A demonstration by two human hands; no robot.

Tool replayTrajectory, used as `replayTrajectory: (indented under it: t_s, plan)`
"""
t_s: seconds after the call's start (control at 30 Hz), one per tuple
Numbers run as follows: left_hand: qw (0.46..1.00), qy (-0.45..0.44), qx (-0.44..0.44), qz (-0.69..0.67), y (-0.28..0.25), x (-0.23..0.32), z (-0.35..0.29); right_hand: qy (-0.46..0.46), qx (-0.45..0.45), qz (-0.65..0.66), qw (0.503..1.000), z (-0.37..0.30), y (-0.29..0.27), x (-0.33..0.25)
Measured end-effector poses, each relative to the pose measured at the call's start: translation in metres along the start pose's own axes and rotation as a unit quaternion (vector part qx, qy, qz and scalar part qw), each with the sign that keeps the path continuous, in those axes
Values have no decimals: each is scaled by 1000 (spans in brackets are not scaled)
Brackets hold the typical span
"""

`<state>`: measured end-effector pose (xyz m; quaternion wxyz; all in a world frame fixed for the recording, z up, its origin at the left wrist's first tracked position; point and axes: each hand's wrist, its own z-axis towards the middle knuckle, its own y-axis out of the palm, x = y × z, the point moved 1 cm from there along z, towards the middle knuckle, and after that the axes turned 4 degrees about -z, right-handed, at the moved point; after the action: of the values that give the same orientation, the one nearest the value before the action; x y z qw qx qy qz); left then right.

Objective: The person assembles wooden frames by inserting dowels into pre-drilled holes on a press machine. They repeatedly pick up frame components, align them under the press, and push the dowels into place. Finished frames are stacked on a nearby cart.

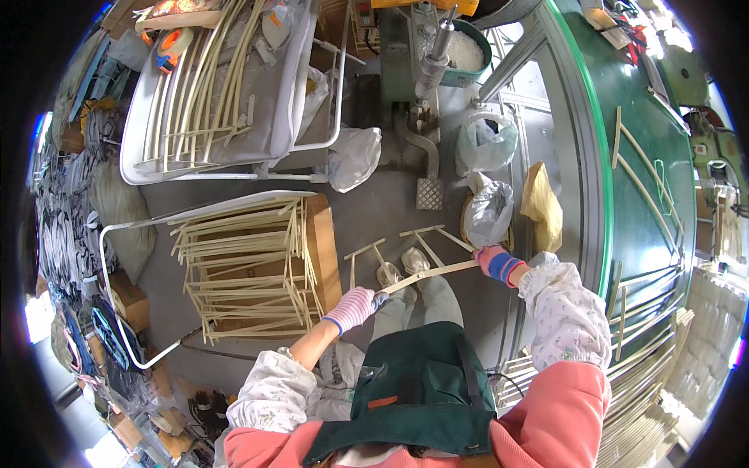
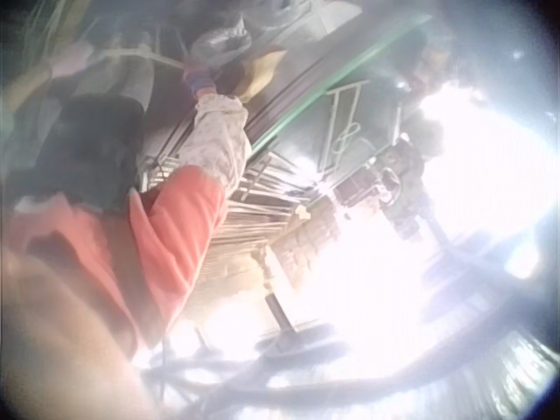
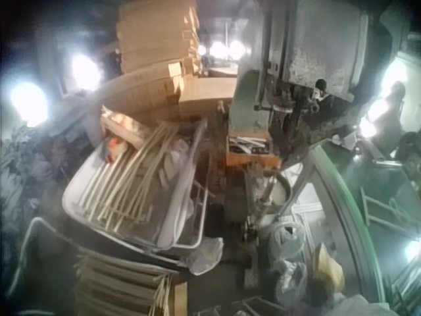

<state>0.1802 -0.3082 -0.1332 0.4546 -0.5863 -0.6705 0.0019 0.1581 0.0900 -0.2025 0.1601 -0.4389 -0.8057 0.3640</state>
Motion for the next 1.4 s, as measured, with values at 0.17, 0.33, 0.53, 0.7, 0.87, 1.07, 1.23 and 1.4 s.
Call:
replayTrajectory:
  t_s: [0.17, 0.33, 0.53, 0.7, 0.87, 1.07, 1.23, 1.4]
  plan:
    - [1000, -16, 24, 10, -7, 9, -4, 20, 48, 2, 999, 1, -2, -4]
    - [999, -38, 23, 29, -12, 19, -8, 34, 62, 93, 993, -1, -7, 0]
    - [997, -7, 72, 23, -11, 22, -5, 57, 57, -60, 995, 9, -7, -4]
    - [998, -11, 65, -3, -22, 20, 0, 128, -30, 158, 979, 29, 14, 11]
    - [998, -5, 54, -30, -37, 37, 5, -10, 152, 98, 984, 17, 29, 37]
    - [996, 16, 43, -76, -40, 62, 19, -63, 143, -11, 988, 2, 14, 61]
    - [997, -48, 31, -44, -37, 58, 15, -65, 139, 154, 976, 8, 26, 63]
    - [998, -42, 27, -44, -24, 72, 20, -19, 55, 146, 988, 5, 72, 80]
